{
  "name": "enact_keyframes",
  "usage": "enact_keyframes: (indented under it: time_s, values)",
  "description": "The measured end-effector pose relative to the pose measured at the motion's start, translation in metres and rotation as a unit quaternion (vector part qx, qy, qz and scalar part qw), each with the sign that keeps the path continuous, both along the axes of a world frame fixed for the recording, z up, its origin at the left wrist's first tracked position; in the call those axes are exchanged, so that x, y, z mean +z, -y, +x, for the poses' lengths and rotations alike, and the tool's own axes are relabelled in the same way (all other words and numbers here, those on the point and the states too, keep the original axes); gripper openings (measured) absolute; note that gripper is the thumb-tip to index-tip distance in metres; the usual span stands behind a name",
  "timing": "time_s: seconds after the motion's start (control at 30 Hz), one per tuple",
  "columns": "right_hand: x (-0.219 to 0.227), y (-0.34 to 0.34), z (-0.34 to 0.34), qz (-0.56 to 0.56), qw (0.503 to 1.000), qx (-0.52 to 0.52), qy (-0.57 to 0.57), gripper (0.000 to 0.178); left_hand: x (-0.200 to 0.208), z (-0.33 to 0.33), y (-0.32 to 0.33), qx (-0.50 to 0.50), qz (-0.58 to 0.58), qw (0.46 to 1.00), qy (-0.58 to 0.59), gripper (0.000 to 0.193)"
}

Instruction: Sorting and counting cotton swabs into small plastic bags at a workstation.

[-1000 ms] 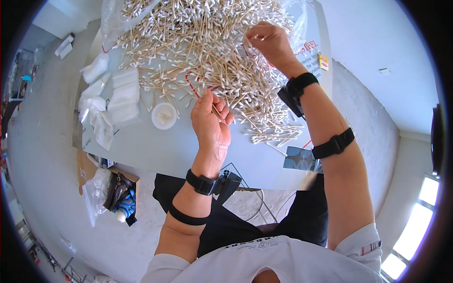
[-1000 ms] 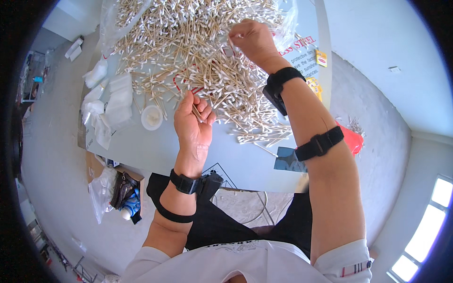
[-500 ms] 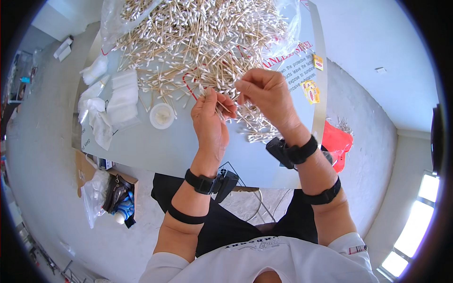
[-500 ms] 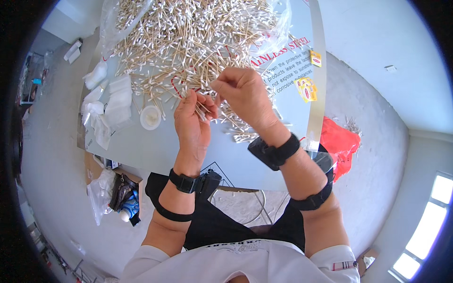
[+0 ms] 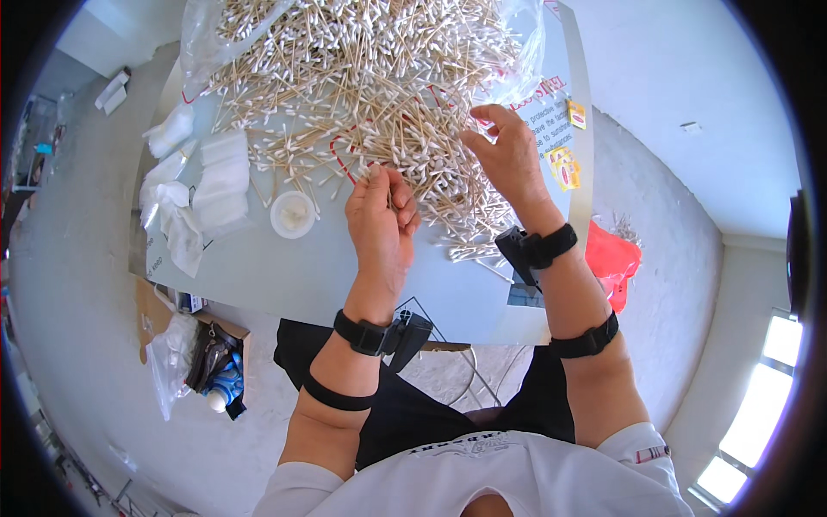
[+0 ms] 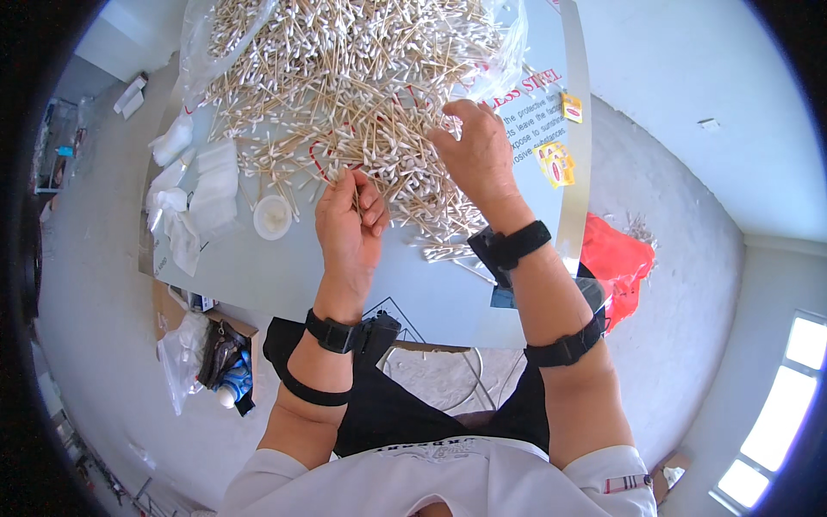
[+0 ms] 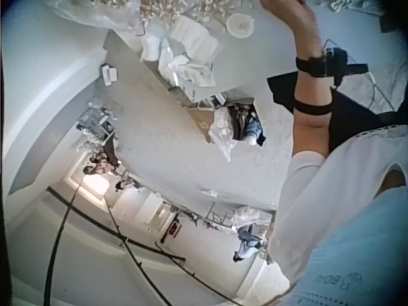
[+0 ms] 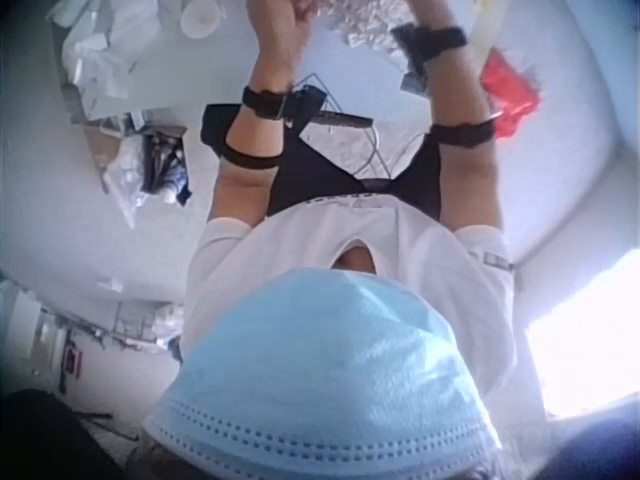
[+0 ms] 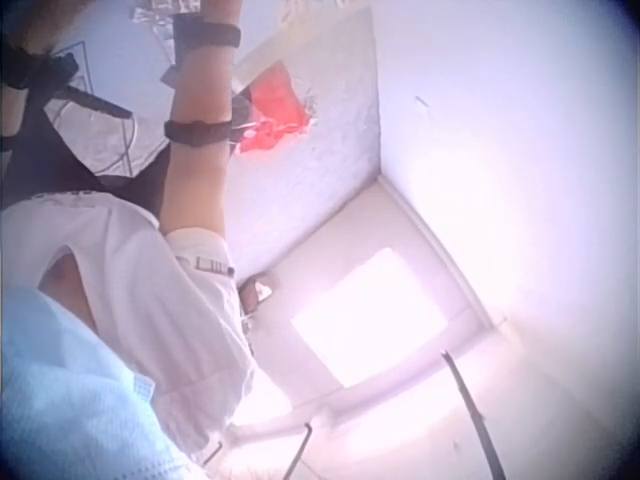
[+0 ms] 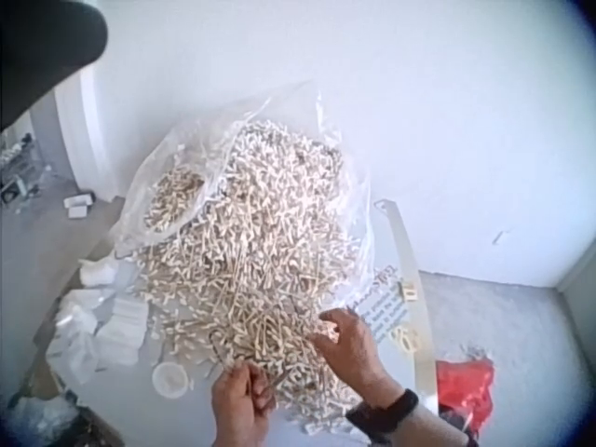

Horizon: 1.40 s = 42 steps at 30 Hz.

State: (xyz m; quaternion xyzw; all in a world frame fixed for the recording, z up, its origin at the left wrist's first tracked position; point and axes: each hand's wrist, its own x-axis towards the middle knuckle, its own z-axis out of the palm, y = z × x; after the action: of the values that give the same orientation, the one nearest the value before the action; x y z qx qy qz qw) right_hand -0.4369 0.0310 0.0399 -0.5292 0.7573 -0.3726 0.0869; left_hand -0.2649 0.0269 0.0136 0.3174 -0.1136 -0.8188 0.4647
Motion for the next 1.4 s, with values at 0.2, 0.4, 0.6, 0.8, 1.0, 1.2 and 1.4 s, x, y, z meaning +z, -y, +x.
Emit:
enact_keyframes:
  time_s: [0.2,0.4,0.6,0.8,1.0,1.2,1.4]
  values:
    - [0.0,-0.011,-0.003,0.132,0.982,0.047,0.124,0.03,-0.001,-0.001,0.0,0.013,0.02,1.0,0.013,0.022]
    - [0.007,0.004,-0.014,0.061,0.996,0.032,0.064,0.021,-0.004,0.001,0.0,0.005,0.009,1.0,0.023,0.019]
    - [0.017,0.047,-0.033,0.036,0.998,0.019,-0.056,0.022,-0.002,0.001,0.001,0.002,0.011,1.0,0.024,0.016]
    - [0.004,0.092,-0.028,-0.006,0.997,0.03,-0.072,0.022,0.002,0.001,0.001,-0.003,0.027,0.999,0.032,0.016]
    - [-0.002,0.076,-0.029,0.062,0.996,0.071,0.004,0.017,-0.002,0.002,0.002,0.001,0.023,1.0,0.019,0.016]
    - [-0.003,0.049,-0.031,0.028,0.995,0.076,0.057,0.014,-0.003,0.003,0.001,0.002,0.023,1.0,0.01,0.016]
    - [-0.002,0.091,-0.053,0.017,0.998,0.026,-0.062,0.035,-0.002,0.001,0.001,-0.006,0.025,1.0,0.016,0.016]
